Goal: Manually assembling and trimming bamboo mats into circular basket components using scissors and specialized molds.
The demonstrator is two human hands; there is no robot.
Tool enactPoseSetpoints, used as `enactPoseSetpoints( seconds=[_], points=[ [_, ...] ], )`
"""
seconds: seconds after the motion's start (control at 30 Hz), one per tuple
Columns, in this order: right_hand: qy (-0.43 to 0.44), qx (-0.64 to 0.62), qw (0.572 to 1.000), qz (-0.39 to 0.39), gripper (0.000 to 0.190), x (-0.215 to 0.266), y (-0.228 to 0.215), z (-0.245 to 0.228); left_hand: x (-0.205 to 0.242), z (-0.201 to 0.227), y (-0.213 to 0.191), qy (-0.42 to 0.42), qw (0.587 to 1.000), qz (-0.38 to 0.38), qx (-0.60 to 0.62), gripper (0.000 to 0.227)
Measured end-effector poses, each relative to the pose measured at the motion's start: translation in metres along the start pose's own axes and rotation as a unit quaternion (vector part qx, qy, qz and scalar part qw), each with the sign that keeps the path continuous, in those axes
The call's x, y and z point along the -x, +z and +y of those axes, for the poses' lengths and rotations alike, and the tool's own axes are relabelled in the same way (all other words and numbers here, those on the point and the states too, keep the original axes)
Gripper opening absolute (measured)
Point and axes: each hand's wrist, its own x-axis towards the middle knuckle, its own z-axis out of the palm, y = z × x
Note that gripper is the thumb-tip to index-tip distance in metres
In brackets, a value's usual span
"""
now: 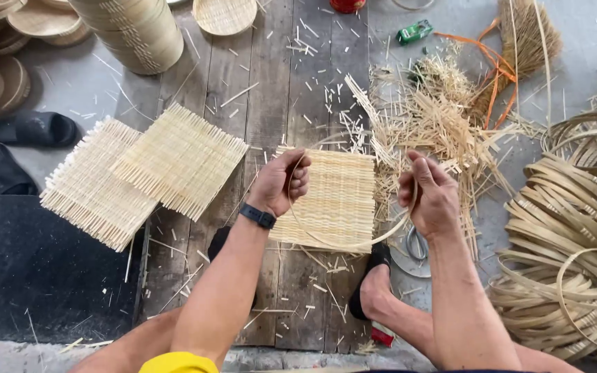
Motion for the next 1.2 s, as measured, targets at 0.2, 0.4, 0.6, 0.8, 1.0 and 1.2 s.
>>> enactPoseSetpoints(
  seconds=[0.2,0.4,0.6,0.8,1.0,1.2],
  points=[
    [-0.041,0.249,0.966,-0.055,0.030,0.006,-0.011,0.024,-0.007,-0.014,-0.007,0.062,0.980,0.009,0.189,0.030],
    [-0.014,0.005,0.999,-0.041,0.032,-0.003,-0.017,0.038,-0.010,-0.020,-0.021,0.023,0.980,0.038,0.193,0.028],
    [0.058,0.166,0.983,0.056,0.030,-0.022,-0.033,0.086,-0.020,-0.057,-0.056,0.072,0.969,0.161,0.172,0.017],
    [0.062,0.421,0.895,0.132,0.030,-0.050,-0.046,0.151,-0.059,-0.120,-0.149,0.180,0.860,0.289,-0.379,0.017],
    [-0.044,0.553,0.825,0.109,0.031,-0.059,-0.069,0.191,-0.059,-0.120,-0.154,0.103,0.745,0.317,-0.578,0.020],
    [-0.086,0.576,0.802,0.133,0.031,-0.057,-0.072,0.199,-0.055,-0.117,-0.153,0.110,0.764,0.310,-0.555,0.022]
  ],
)
